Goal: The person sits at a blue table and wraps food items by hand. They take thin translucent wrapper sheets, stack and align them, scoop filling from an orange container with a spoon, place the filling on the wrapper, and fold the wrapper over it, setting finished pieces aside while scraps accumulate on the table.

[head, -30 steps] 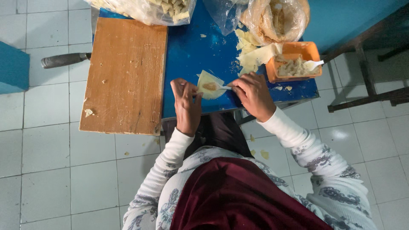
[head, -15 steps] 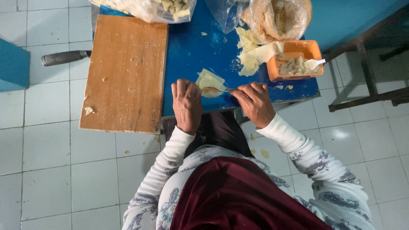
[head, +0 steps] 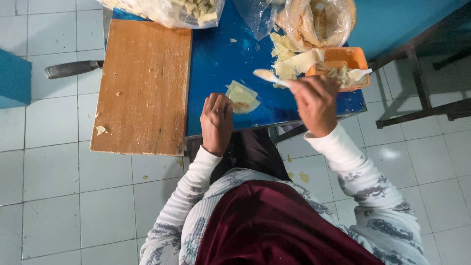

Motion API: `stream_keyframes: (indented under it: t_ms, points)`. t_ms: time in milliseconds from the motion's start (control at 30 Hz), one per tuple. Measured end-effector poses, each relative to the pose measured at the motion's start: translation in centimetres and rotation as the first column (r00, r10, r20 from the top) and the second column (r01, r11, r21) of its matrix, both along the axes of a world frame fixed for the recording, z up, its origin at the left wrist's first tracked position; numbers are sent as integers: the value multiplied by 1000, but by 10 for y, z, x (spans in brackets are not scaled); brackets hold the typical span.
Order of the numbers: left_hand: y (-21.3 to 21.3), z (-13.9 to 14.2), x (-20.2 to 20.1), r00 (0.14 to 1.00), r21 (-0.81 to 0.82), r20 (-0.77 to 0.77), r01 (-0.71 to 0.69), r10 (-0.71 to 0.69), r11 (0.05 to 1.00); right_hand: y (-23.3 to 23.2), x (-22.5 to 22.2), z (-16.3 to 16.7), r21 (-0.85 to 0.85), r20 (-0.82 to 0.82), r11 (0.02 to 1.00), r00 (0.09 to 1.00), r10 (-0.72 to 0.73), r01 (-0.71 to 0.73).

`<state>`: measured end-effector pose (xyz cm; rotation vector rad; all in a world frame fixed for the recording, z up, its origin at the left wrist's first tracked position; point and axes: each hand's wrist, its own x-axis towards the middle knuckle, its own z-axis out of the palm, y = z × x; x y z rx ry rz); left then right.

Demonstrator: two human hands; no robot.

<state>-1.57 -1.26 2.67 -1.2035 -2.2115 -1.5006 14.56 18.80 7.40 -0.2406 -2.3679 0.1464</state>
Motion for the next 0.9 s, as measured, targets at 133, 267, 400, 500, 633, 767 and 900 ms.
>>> stream_keyframes:
  t_ms: [133,267,400,500,633,767,900]
  points:
    - [3,-2,-4,999,-12,15,50,-49,999,59,10,24,-34,-1,982,983,-186,186]
    - [5,-4,-7,993,-19,69,102,-100,995,106,-28,26,233,-42,918,946,-321,322]
    - [-1,-2,-10,979,-59,115,176,-169,983,97,-52,22,344,-90,901,964,-249,264]
    - [-7,0,-12,970,-83,92,232,-225,969,45,-40,11,97,14,987,992,-127,125]
    - [-12,1,-14,960,-95,75,275,-268,957,-26,-23,-17,-236,167,970,981,97,-56]
    - [-12,-2,-14,957,-84,66,287,-282,954,-44,-24,-28,-286,133,958,988,75,-35]
    - [-12,-4,-15,958,-78,16,287,-286,955,-53,-27,-31,-440,79,897,993,87,-44]
